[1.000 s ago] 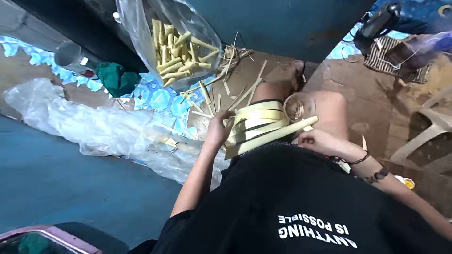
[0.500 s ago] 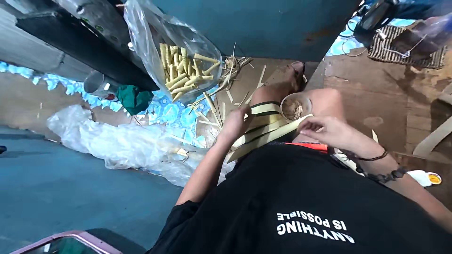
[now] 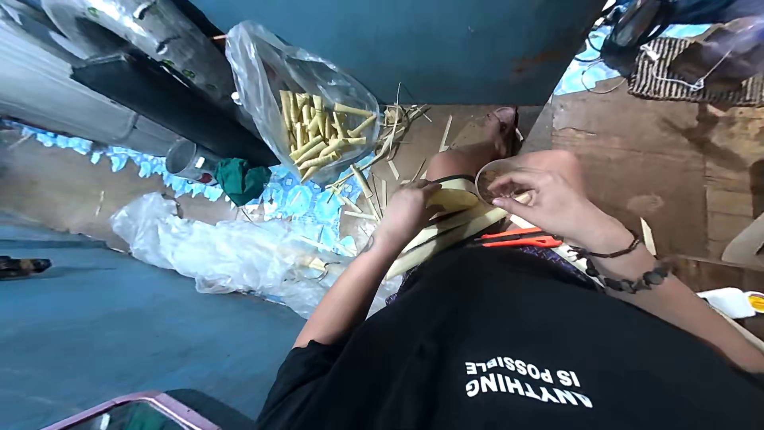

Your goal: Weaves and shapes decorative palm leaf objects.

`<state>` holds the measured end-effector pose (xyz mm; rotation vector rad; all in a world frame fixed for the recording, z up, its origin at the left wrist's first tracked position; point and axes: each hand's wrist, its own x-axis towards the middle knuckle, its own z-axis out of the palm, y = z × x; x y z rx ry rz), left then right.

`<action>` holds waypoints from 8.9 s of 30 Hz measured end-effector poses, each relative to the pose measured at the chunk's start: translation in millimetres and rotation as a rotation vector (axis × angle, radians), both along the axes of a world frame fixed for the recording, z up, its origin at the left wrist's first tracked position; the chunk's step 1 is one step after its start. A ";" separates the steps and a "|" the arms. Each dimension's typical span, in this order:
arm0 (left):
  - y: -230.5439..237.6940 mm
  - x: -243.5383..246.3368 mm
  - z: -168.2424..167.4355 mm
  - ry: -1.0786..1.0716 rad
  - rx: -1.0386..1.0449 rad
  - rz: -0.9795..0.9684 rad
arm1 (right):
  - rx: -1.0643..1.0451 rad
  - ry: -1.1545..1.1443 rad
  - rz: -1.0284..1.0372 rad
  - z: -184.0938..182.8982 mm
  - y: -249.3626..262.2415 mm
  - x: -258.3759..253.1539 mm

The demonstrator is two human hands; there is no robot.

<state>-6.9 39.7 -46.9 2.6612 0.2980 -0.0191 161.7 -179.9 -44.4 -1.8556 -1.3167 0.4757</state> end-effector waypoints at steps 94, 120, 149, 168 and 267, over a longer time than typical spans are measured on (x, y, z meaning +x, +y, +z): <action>-38.7 8.0 64.2 -0.600 -1.138 0.155 | 0.792 -0.028 -0.060 62.4 44.0 -36.9; -45.6 20.1 29.5 -0.702 -0.277 -0.012 | 0.469 0.539 -0.277 44.0 45.8 -27.7; -41.5 10.3 43.6 -0.518 -1.199 0.023 | 0.775 -0.088 -0.116 47.5 39.1 -41.4; -37.6 9.6 66.5 -0.496 -0.640 -0.046 | 0.230 0.931 0.133 42.2 14.4 -15.2; 154.8 -113.1 5.3 -0.137 0.061 0.824 | 0.038 1.059 -0.048 20.4 -81.7 7.3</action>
